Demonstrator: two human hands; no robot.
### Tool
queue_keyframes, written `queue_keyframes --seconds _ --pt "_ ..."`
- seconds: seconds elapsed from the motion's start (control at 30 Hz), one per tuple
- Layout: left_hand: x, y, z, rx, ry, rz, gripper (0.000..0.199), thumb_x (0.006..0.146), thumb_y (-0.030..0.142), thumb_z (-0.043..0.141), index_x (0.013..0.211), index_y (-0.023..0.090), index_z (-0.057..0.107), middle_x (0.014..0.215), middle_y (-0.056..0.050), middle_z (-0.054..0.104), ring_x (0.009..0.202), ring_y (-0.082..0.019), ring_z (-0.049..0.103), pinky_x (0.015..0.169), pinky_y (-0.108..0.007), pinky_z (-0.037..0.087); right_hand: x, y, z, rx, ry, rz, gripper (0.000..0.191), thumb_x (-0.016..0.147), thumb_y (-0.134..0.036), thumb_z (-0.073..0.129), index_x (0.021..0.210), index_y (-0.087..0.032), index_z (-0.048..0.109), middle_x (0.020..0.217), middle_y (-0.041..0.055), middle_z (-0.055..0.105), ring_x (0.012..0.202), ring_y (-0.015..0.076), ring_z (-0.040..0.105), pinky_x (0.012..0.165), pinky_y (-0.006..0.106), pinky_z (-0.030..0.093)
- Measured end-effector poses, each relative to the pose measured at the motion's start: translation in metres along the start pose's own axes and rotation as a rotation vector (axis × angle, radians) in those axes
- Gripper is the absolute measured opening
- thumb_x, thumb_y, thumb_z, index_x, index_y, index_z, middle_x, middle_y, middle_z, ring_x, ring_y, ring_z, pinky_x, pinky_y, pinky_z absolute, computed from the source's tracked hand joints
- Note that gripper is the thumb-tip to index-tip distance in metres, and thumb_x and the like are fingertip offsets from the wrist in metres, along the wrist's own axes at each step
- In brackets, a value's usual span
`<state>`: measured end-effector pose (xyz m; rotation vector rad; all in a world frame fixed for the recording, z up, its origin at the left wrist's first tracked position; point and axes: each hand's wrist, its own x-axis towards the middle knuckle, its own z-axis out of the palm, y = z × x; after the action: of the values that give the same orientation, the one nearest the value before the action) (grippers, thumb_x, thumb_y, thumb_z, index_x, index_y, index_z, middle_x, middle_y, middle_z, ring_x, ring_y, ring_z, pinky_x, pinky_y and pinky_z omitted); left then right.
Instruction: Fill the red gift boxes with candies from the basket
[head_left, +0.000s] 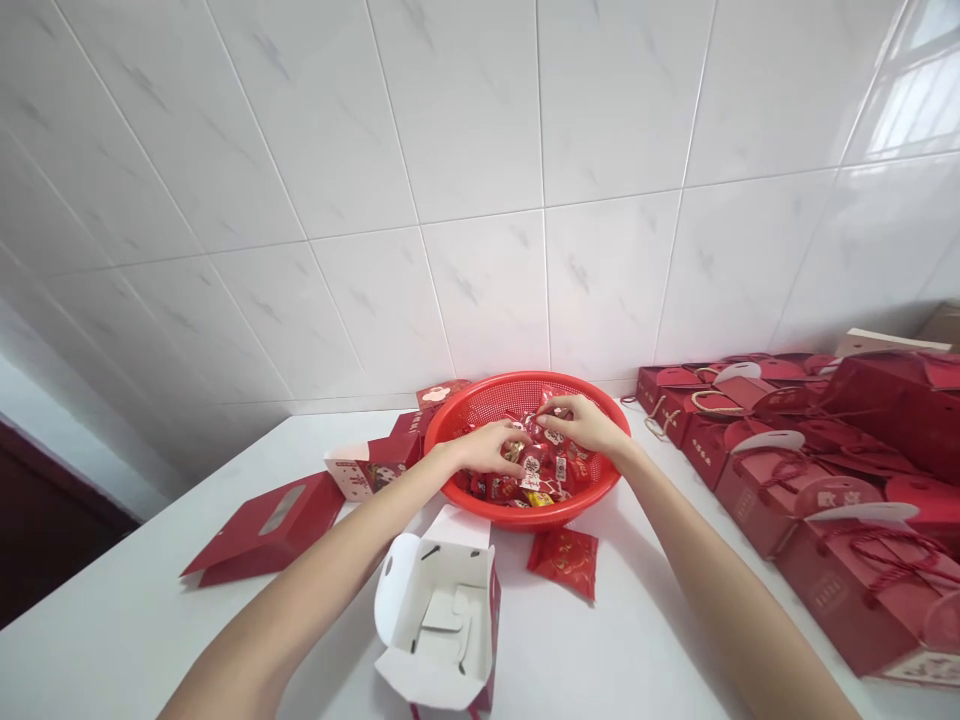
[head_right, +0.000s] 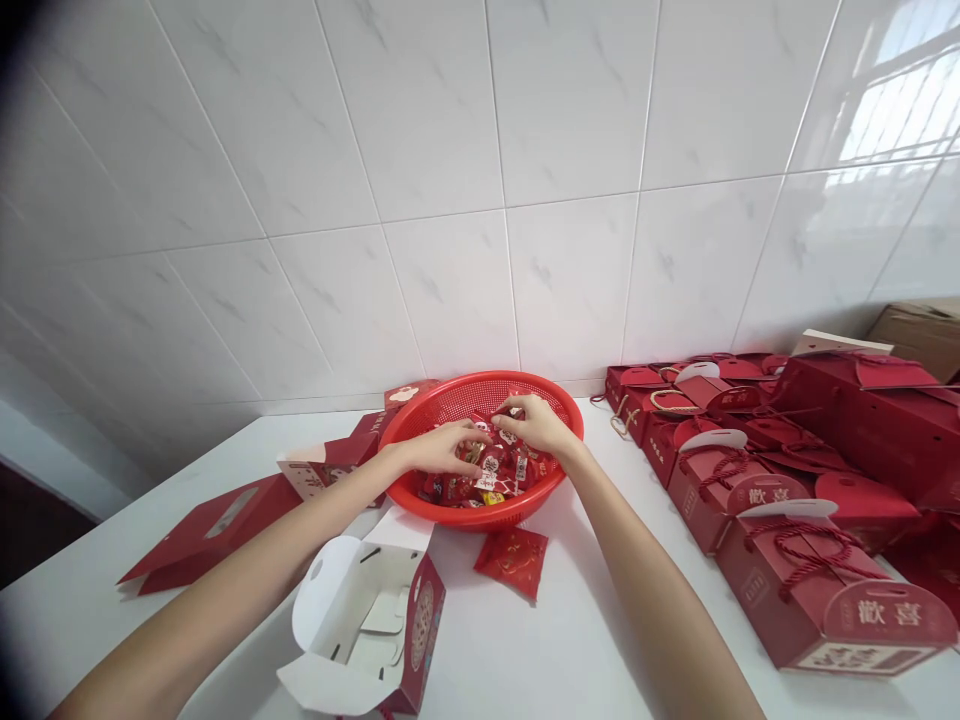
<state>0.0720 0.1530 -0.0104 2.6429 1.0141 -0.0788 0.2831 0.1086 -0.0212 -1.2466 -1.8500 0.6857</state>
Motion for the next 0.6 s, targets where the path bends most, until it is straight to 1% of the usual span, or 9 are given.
queue_keyframes --seconds 0.07,0.13,0.2,0.23,0.3,0.4,0.43,0.5,0.6 --pt "-0.001 -0.002 0.002 -0.005 0.003 0.017 0.046 0.080 0.042 0.074 0.122 0.026 0.069 0.116 -0.008 0.058 0.109 -0.027 0.060 0.094 -0.034 0.047 0.002 0.002 0.001 -0.023 0.016 -0.001 0.024 0.084 -0.035 0.060 0.089 -0.015 0.072 0.067 0.0007 0.065 0.060 0.0135 0.055 0.060 0.026 0.041" --pt "-0.003 -0.003 0.005 -0.003 0.011 0.034 0.040 0.081 0.042 0.073 0.119 0.027 0.071 0.112 -0.007 0.057 0.107 -0.027 0.060 0.093 -0.034 0.047 0.004 0.004 0.001 -0.047 0.018 0.001 0.024 0.084 -0.035 0.060 0.087 -0.015 0.072 0.065 0.0000 0.063 0.060 0.0132 0.053 0.060 0.026 0.041" --pt "-0.004 -0.004 0.007 0.000 0.013 0.042 0.043 0.081 0.042 0.073 0.120 0.025 0.070 0.114 -0.008 0.058 0.107 -0.027 0.061 0.092 -0.035 0.048 0.005 0.006 0.002 -0.080 0.012 -0.003 0.024 0.085 -0.035 0.059 0.086 -0.015 0.072 0.066 0.0001 0.063 0.060 0.0132 0.053 0.060 0.026 0.040" --pt "-0.004 -0.004 0.008 0.004 0.016 0.052 0.046 0.080 0.042 0.074 0.122 0.024 0.068 0.119 -0.009 0.058 0.109 -0.028 0.060 0.093 -0.036 0.049 0.005 0.007 0.003 -0.098 0.005 -0.007 0.024 0.086 -0.035 0.058 0.085 -0.016 0.072 0.066 0.0003 0.064 0.061 0.0134 0.054 0.061 0.026 0.040" --pt "-0.003 -0.004 0.010 0.021 0.031 0.102 0.054 0.078 0.042 0.076 0.128 0.024 0.064 0.133 -0.011 0.056 0.120 -0.032 0.056 0.098 -0.039 0.047 0.005 0.008 0.004 -0.116 -0.020 -0.010 0.023 0.087 -0.034 0.057 0.085 -0.016 0.071 0.070 0.0015 0.067 0.063 0.0138 0.056 0.062 0.026 0.041" --pt "-0.002 -0.004 0.013 0.067 0.027 0.204 0.066 0.077 0.041 0.078 0.137 0.024 0.056 0.151 -0.011 0.046 0.136 -0.034 0.044 0.110 -0.043 0.039 0.005 0.008 0.005 -0.102 -0.052 0.018 0.024 0.088 -0.034 0.057 0.090 -0.015 0.071 0.077 0.0036 0.070 0.066 0.0149 0.061 0.063 0.025 0.044" --pt "-0.002 -0.004 0.014 0.080 0.008 0.227 0.069 0.077 0.040 0.078 0.139 0.023 0.055 0.153 -0.011 0.044 0.138 -0.033 0.042 0.113 -0.044 0.036 0.005 0.007 0.006 -0.104 -0.049 0.029 0.024 0.088 -0.034 0.057 0.091 -0.015 0.071 0.078 0.0042 0.071 0.067 0.0153 0.061 0.063 0.025 0.045" --pt "-0.001 -0.005 0.016 0.101 -0.036 0.248 0.070 0.077 0.037 0.078 0.141 0.021 0.053 0.152 -0.012 0.047 0.141 -0.032 0.040 0.116 -0.044 0.032 0.004 0.007 0.006 -0.116 -0.035 0.043 0.024 0.088 -0.035 0.057 0.092 -0.015 0.070 0.080 0.0050 0.072 0.068 0.0158 0.062 0.063 0.026 0.045" --pt "0.001 -0.006 0.017 0.130 -0.047 0.256 0.065 0.076 0.037 0.077 0.136 0.023 0.057 0.146 -0.011 0.053 0.139 -0.031 0.042 0.115 -0.044 0.031 0.003 0.005 0.006 -0.121 -0.008 0.067 0.025 0.088 -0.037 0.058 0.095 -0.016 0.068 0.081 0.0053 0.072 0.065 0.0161 0.062 0.061 0.026 0.045"
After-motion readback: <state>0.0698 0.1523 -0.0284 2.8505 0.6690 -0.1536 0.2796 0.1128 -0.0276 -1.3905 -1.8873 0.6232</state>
